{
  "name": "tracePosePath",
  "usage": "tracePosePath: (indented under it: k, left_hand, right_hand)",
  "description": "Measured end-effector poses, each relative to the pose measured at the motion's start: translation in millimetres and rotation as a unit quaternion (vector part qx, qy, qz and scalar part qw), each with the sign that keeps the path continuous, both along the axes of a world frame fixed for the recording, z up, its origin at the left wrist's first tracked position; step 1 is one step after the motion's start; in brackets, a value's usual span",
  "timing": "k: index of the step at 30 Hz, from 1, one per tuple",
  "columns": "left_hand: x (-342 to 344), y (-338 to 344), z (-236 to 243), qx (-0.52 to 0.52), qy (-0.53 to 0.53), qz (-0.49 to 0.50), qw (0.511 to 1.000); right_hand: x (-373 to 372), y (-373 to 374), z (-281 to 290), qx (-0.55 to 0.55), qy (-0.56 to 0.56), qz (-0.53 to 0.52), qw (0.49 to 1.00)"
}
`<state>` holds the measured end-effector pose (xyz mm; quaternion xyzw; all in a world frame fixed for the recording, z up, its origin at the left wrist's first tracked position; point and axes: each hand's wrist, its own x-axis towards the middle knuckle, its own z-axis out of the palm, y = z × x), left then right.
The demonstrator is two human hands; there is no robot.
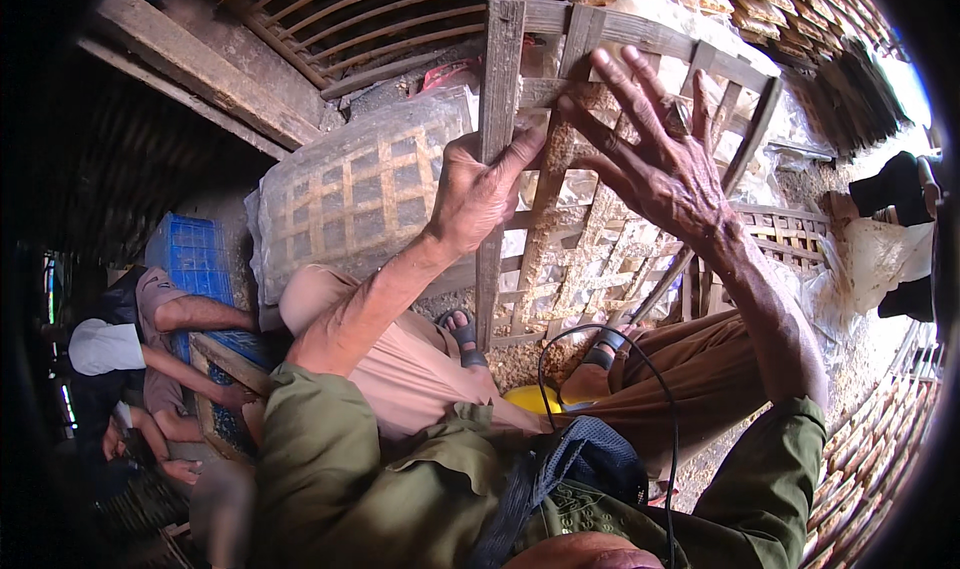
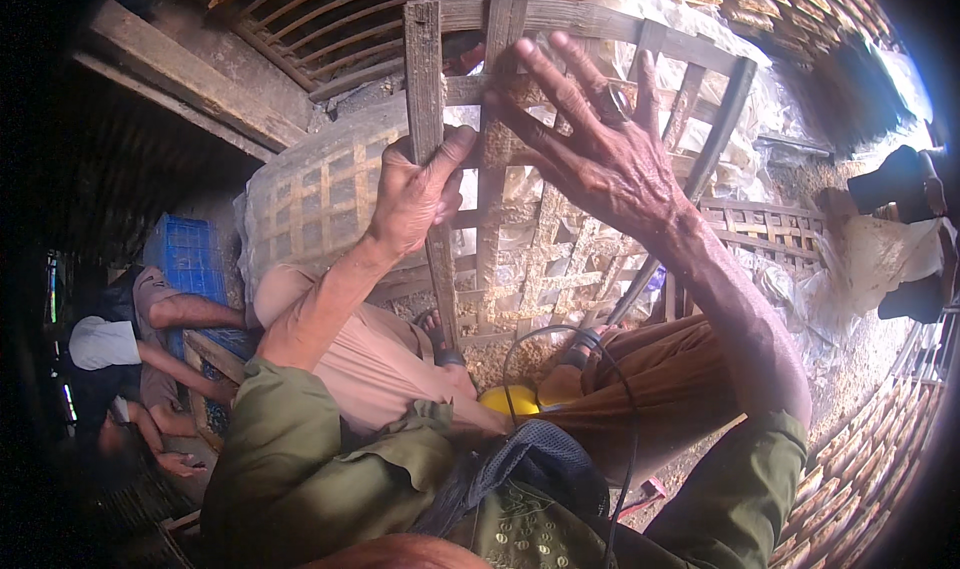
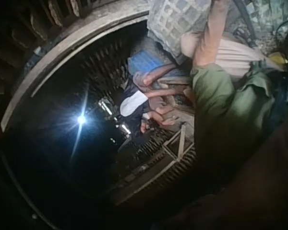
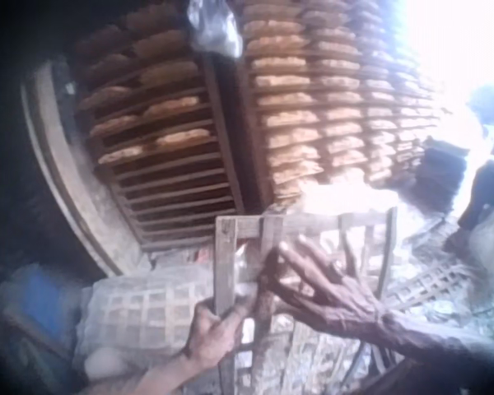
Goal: The person scoops granular material from a plastic bag and spreads it into a square wooden lattice tray. The person repeats this process with multiple trays, placing filled trays aside.
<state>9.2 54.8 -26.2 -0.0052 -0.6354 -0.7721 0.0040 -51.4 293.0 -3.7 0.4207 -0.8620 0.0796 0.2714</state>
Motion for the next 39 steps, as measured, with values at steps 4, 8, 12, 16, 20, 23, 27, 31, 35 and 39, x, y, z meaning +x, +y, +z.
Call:
tracePosePath:
  k: [4,8,12,16,20,23,27,31,35,39]
  left_hand:
    - [-6,-5,-1,-0.022,0.007,-0.002,1.0]
    - [-15,-22,4,-0.065,0.029,0.043,0.997]
    - [-32,-67,20,-0.028,0.062,0.136,0.988]
    - [-58,-85,23,0.098,0.083,0.164,0.978]
    - [-63,-97,14,0.122,0.057,0.182,0.974]
    - [-72,-114,11,0.143,0.065,0.06,0.986]
    - [-83,-127,18,-0.001,0.062,-0.011,0.998]
    - [-91,-161,-4,-0.107,0.203,0.275,0.934]
    - [-65,-137,21,-0.164,0.317,0.296,0.886]
    - [-25,-106,36,-0.347,0.421,0.257,0.798]
  right_hand:
    - [-10,6,1,-0.005,0.039,0.045,0.998]
    - [-28,28,-3,-0.121,0.093,0.019,0.988]
    - [-58,58,6,-0.246,0.083,-0.122,0.958]
    - [-82,108,-20,-0.268,-0.362,-0.119,0.885]
    - [-85,94,-36,-0.351,-0.425,-0.165,0.818]
    - [-96,94,-27,-0.376,-0.337,-0.2,0.84]
    - [-93,125,-1,-0.455,-0.294,-0.129,0.831]
    - [-90,126,9,-0.439,-0.243,-0.131,0.855]
    - [-90,130,9,-0.389,-0.244,-0.139,0.878]
    - [-100,113,18,-0.3,-0.259,-0.12,0.91]
